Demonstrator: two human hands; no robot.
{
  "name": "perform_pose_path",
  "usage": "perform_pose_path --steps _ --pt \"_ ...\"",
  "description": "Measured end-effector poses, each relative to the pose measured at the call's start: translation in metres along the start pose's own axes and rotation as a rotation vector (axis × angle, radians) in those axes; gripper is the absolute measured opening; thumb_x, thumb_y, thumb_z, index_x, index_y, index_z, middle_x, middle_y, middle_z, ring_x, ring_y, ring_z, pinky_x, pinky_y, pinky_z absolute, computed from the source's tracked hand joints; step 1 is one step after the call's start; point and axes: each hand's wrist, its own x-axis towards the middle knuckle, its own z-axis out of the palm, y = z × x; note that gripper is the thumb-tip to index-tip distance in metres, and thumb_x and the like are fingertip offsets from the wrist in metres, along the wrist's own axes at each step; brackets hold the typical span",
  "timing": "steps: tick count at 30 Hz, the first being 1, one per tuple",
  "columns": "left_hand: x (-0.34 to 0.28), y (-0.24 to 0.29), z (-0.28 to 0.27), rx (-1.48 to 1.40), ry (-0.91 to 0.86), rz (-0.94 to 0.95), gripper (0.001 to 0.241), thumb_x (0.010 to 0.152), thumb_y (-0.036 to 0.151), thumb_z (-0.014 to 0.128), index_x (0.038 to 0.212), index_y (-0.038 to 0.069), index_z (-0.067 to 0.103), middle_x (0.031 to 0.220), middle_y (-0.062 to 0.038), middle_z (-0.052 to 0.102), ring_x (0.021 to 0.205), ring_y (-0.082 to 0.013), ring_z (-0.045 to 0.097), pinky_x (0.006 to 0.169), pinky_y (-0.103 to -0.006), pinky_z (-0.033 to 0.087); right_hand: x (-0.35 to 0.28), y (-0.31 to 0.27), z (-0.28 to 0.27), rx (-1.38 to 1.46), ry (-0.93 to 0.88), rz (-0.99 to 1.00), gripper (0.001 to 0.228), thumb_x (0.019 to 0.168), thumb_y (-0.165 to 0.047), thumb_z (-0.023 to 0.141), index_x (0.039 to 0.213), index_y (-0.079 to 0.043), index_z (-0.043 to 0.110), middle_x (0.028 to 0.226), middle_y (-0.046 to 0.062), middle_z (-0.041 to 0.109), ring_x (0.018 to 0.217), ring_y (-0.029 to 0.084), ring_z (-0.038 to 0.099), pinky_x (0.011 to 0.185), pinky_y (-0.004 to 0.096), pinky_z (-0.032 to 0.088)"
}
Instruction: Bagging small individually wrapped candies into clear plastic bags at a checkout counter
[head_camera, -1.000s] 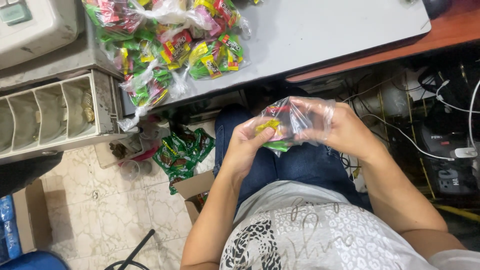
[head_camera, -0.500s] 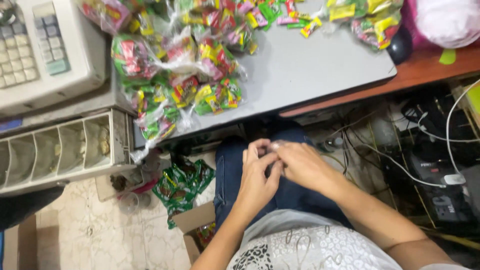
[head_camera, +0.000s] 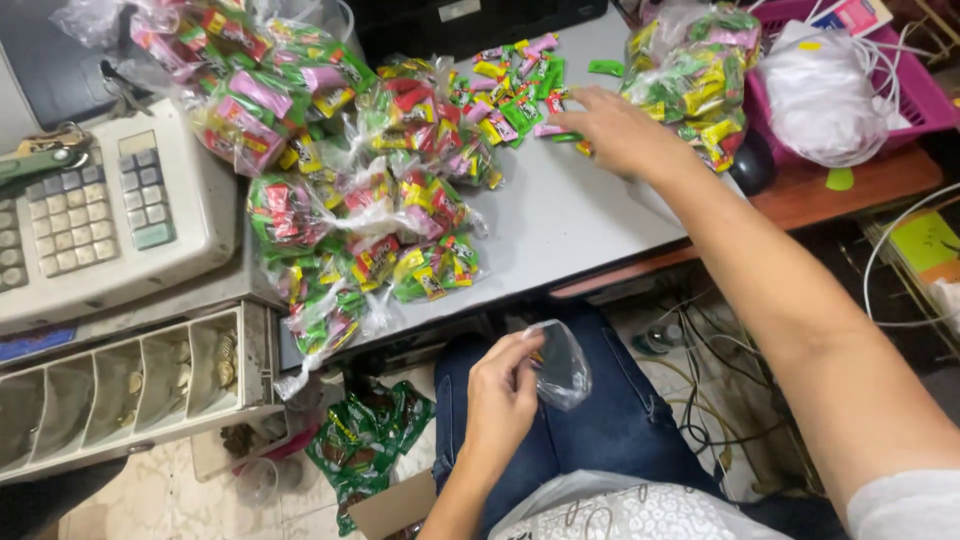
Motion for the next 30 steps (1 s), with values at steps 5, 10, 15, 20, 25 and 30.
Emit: perform_pose_path --steps 5,10,15,20,25,30 --pt "0.042 0.053 -0.040 0.057 -0.012 0.186 0.053 0.081 -0.014 0.044 0.126 0.001 0.068 0.136 -0.021 0.067 0.129 -0.0328 0.067 0.115 -0.0375 0.047 0.037 0.007 0.004 0.001 -0.168 -0.006 0.039 0.088 -0.003 0.053 0.121 -0.014 0.071 0.113 0.018 0.070 0.105 0.042 0.065 0.079 0.056 0.051" --pt "0.110 0.090 -0.055 0.099 -0.005 0.373 0.054 0.081 -0.016 0.042 0.131 -0.006 0.062 0.141 -0.024 0.062 0.133 -0.0366 0.063 0.120 -0.0423 0.045 0.041 0.026 0.000 0.215 0.026 -0.006 0.032 0.086 0.001 0.063 0.114 -0.010 0.073 0.110 0.013 0.076 0.106 0.034 0.068 0.091 0.045 0.049" --pt "0.186 0.070 -0.040 0.074 -0.037 0.217 0.048 0.078 -0.008 0.049 0.119 0.003 0.072 0.121 -0.011 0.075 0.054 -0.0092 0.055 0.057 -0.0259 0.050 0.020 -0.004 -0.064 0.995 0.190 0.099 0.032 0.091 0.008 0.074 0.118 -0.004 0.063 0.105 0.008 0.071 0.086 0.013 0.069 0.076 0.026 0.064" --pt "0.219 0.075 -0.023 -0.205 -0.212 -0.297 0.061 0.072 -0.002 0.048 0.129 0.005 0.070 0.114 -0.010 0.079 0.050 -0.0105 0.065 0.060 -0.0231 0.056 -0.006 -0.068 -0.112 1.384 0.295 -0.096 0.043 0.086 0.004 0.080 0.119 -0.010 0.057 0.113 0.004 0.069 0.104 0.013 0.068 0.087 0.028 0.066" --pt "0.227 0.065 -0.024 -0.347 -0.160 -0.234 0.046 0.074 -0.007 0.052 0.117 0.000 0.067 0.090 -0.015 0.071 0.048 -0.0149 0.062 0.045 -0.0253 0.057 -0.012 -0.093 -0.123 0.915 0.163 -0.234 0.040 0.093 0.000 0.077 0.125 -0.005 0.055 0.110 0.011 0.067 0.103 0.018 0.068 0.097 0.030 0.059" --pt "0.222 0.061 -0.033 -0.328 -0.154 -0.215 0.055 0.075 -0.005 0.047 0.128 -0.004 0.063 0.131 -0.011 0.069 0.054 -0.0192 0.071 0.048 -0.0253 0.061 -0.007 -0.097 -0.137 0.542 0.012 -0.256 0.037 0.091 0.008 0.059 0.126 -0.006 0.059 0.103 0.008 0.077 0.088 0.019 0.076 0.080 0.031 0.056"
